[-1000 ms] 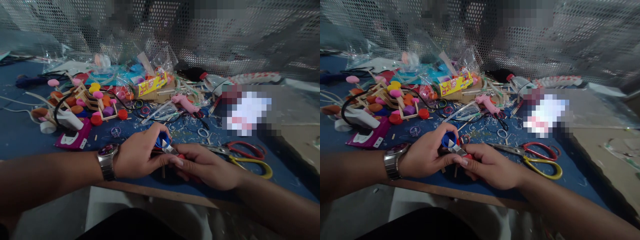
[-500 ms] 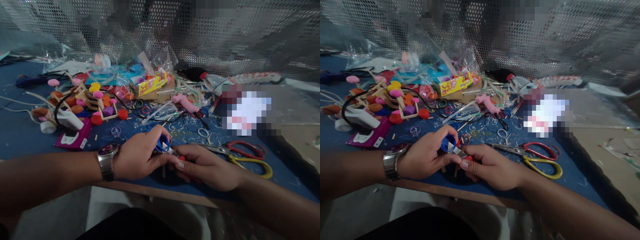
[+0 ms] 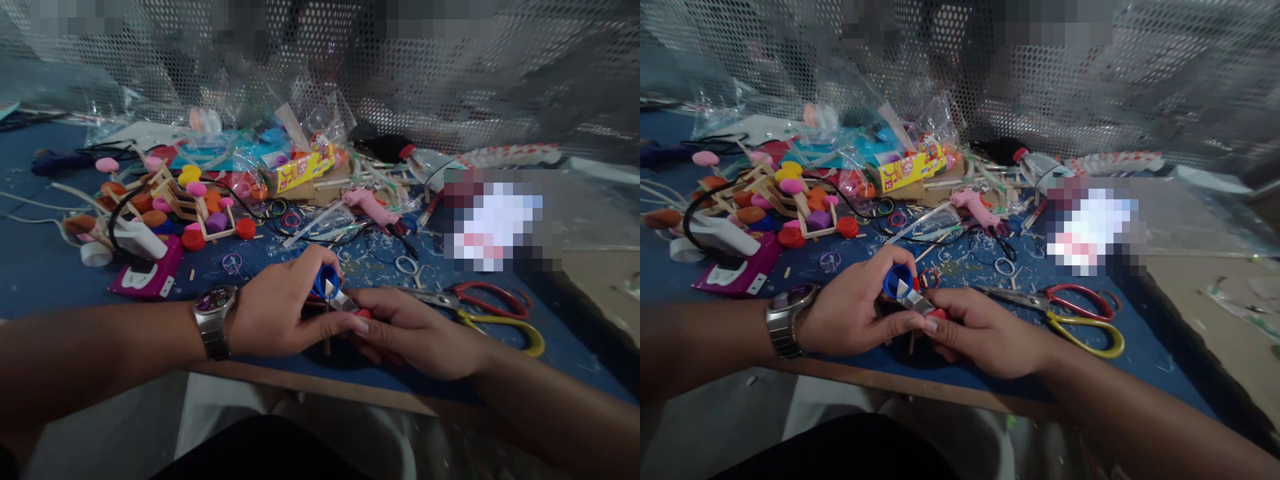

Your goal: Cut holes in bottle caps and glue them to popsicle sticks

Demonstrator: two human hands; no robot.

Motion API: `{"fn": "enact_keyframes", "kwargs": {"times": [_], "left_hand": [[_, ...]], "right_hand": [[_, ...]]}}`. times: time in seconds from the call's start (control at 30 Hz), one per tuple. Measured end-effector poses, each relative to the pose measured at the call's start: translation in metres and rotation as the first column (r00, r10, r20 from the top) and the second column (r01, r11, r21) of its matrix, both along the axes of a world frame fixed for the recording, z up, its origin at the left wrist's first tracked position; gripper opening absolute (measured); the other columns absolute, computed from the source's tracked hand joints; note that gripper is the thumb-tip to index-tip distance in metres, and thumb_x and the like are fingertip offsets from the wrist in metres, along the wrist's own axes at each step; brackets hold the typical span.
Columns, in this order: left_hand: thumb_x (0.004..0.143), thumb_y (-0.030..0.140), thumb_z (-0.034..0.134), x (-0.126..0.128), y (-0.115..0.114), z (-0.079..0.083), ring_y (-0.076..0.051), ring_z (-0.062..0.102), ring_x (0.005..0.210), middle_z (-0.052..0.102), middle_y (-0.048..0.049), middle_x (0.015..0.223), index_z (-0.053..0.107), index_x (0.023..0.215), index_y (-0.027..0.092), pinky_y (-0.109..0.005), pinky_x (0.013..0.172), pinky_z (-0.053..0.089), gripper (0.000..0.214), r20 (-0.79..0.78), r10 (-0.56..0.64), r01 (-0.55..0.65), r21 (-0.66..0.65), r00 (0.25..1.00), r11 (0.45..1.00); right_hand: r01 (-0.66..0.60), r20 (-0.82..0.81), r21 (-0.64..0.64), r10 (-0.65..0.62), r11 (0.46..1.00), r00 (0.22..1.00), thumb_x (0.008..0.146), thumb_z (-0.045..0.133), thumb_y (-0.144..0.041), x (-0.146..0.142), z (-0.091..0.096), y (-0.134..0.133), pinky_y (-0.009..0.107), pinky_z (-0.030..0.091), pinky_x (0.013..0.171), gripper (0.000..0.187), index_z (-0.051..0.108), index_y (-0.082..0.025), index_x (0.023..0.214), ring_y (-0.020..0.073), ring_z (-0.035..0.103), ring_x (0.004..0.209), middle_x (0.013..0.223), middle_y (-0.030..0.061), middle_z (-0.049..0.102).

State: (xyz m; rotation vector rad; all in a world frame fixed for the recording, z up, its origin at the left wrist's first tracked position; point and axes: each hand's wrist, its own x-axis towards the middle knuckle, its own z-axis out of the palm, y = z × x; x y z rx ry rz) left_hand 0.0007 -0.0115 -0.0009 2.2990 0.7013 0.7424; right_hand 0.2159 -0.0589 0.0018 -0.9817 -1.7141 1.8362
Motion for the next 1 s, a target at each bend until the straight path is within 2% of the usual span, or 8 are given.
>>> {"fn": "enact_keyframes", "kwargs": {"times": [0.17,0.37,0.73,0.83,1.0], "left_hand": [[0.092,0.061,0.059,0.0006,0.0008,0.0011,-0.012,0.048,0.048,0.054,0.0060,0.066,0.048,0.109,0.019,-0.026,0.047,0.032,0.047,-0.007,0.018,-0.018,0.058,1.000,0.998],[0.095,0.059,0.056,0.0007,0.0002,0.0009,-0.011,0.046,0.046,0.053,0.0064,0.067,0.048,0.108,0.019,-0.026,0.046,0.031,0.043,0.003,-0.007,0.007,0.059,1.000,0.998],[0.099,0.066,0.046,-0.0005,-0.0012,0.0009,-0.015,0.062,0.063,0.063,0.0007,0.080,0.049,0.105,0.020,-0.026,0.060,0.045,0.047,0.010,-0.031,0.030,0.021,0.999,0.999],[0.098,0.068,0.044,-0.0007,-0.0021,0.0016,-0.015,0.062,0.064,0.066,-0.0013,0.087,0.049,0.106,0.019,-0.026,0.061,0.045,0.049,-0.002,-0.024,0.024,0.020,1.000,1.000],[0.098,0.067,0.046,-0.0016,-0.0020,0.0024,-0.014,0.057,0.058,0.064,0.0008,0.080,0.050,0.104,0.020,-0.026,0.056,0.040,0.048,-0.006,-0.044,0.044,0.012,0.999,0.999]], "right_hand": [[0.009,-0.007,-0.006,-0.010,1.000,1.000,0.099,0.055,-0.059,0.0013,-0.0018,-0.0004,0.019,0.029,0.040,0.044,0.052,-0.019,0.081,0.0051,0.039,0.046,0.062,-0.0055,0.050],[0.005,-0.007,0.021,-0.005,1.000,1.000,0.100,0.055,-0.056,0.0032,-0.0036,-0.0012,0.019,0.029,0.041,0.043,0.053,-0.018,0.080,0.0053,0.040,0.046,0.062,-0.0047,0.051],[0.016,-0.082,-0.060,-0.020,0.998,0.996,0.098,0.059,-0.055,-0.0009,-0.0023,-0.0019,0.019,0.028,0.040,0.040,0.058,-0.016,0.088,0.0054,0.039,0.047,0.061,-0.0058,0.050],[0.021,-0.100,-0.090,-0.030,0.996,0.994,0.098,0.061,-0.054,-0.0014,-0.0029,-0.0028,0.018,0.028,0.040,0.040,0.059,-0.015,0.089,0.0056,0.040,0.048,0.061,-0.0061,0.049],[0.009,-0.105,-0.073,-0.017,0.997,0.994,0.099,0.061,-0.051,-0.0012,-0.0022,-0.0027,0.018,0.028,0.040,0.038,0.061,-0.014,0.091,0.0054,0.039,0.047,0.062,-0.0052,0.050]]}}
